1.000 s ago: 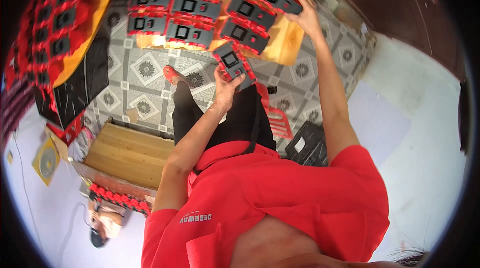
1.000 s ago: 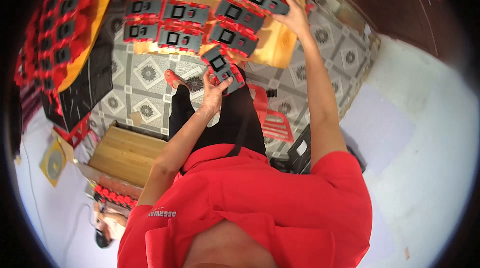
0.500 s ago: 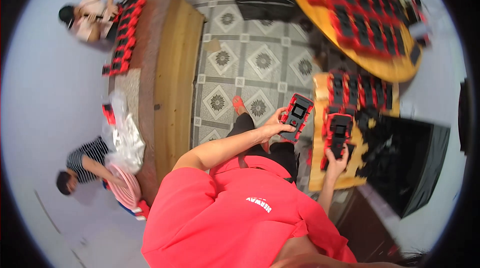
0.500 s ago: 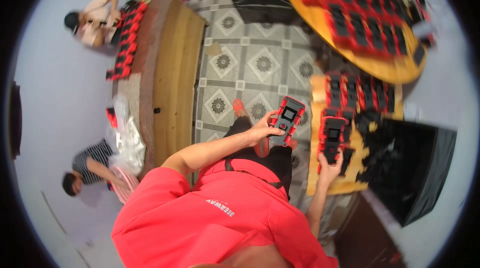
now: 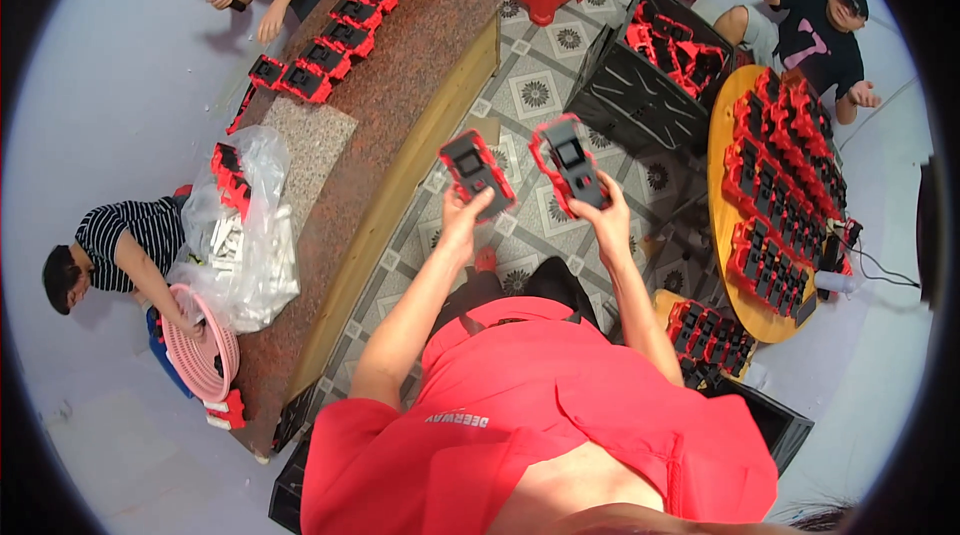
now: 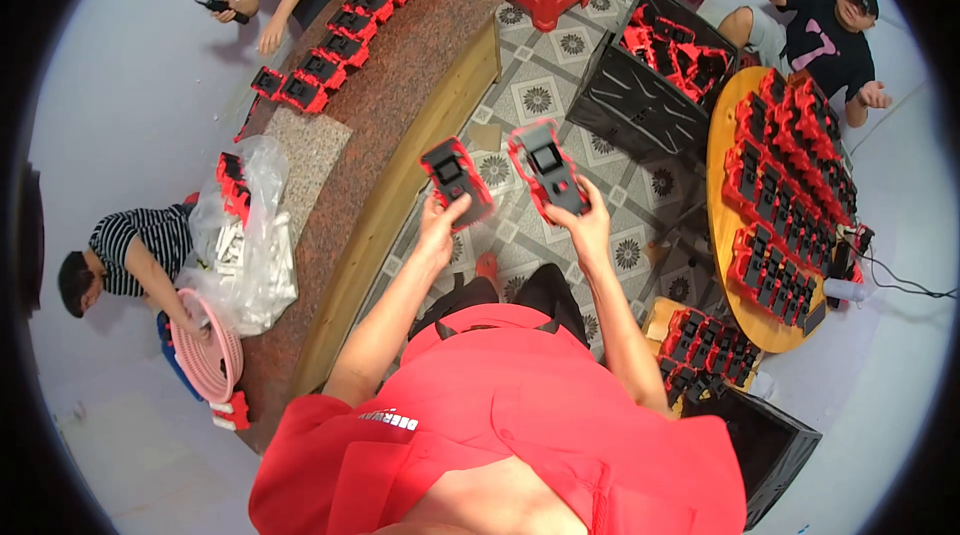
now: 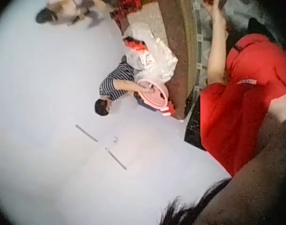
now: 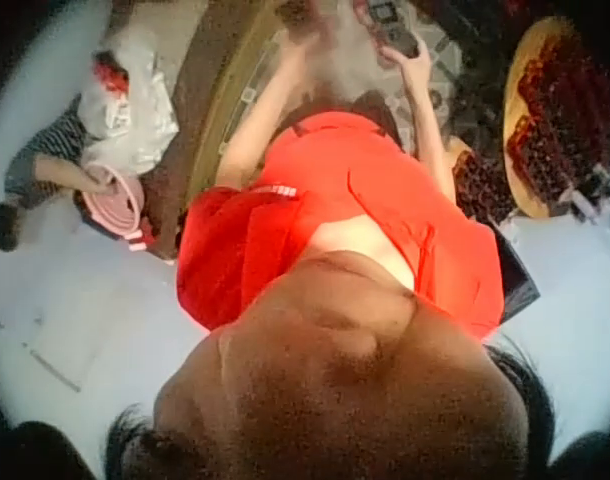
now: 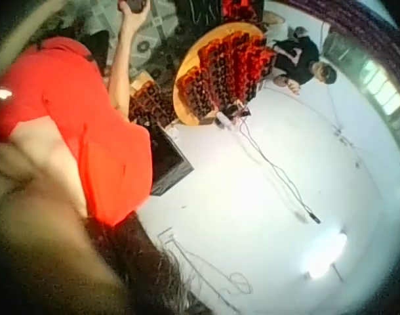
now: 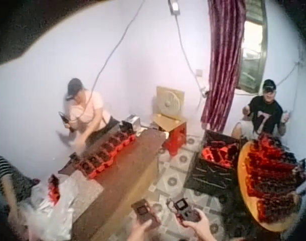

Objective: The person assembles plastic casings by snapping black plastic components into red shells by hand, then transfers the assembled units to another table.

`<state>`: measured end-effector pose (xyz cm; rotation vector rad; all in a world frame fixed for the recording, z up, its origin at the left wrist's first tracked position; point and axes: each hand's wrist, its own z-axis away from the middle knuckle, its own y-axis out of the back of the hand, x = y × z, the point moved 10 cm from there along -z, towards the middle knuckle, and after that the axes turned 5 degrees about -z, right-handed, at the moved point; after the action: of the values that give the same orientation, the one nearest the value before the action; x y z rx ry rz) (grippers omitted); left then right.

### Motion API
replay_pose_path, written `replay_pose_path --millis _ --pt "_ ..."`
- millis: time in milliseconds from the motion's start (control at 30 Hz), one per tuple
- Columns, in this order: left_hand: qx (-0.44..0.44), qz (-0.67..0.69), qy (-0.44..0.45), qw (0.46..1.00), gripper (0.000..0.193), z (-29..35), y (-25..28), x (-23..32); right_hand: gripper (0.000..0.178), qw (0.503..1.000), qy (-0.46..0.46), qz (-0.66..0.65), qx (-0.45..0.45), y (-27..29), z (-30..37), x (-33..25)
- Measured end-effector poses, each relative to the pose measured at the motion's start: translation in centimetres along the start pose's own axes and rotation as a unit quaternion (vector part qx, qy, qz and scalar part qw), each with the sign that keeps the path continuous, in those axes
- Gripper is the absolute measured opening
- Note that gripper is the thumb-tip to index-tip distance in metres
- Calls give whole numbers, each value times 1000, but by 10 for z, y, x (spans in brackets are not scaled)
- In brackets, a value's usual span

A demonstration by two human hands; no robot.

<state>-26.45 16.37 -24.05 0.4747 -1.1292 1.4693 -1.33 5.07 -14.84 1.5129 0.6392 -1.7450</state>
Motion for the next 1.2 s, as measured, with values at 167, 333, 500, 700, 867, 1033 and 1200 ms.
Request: replay_pose_path --millis 167,333,500,700,867,1033,1200 --pt "97 68 -74 990 63 -114 24 58 77 994 39 38 -98 -98 -151 -32" --pt "93 90 -91 987 64 -240 29 100 72 986 -20 -50 -160 -190 -293 -30" --pt "196 91 -42 975 63 -364 26 121 71 987 -61 -43 -140 -268 -447 17" --pt "229 64 -40 970 74 -483 25 141 81 981 51 92 -164 -355 -562 17" --pt "247 79 -68 963 84 -529 15 157 96 969 60 74 -228 -392 -598 28" --pt "268 30 11 963 106 -509 1 153 104 982 61 15 -179 -354 -598 47" --pt "181 -13 91 979 105 -421 -8 104 66 995 -62 79 -2 -210 -497 117"
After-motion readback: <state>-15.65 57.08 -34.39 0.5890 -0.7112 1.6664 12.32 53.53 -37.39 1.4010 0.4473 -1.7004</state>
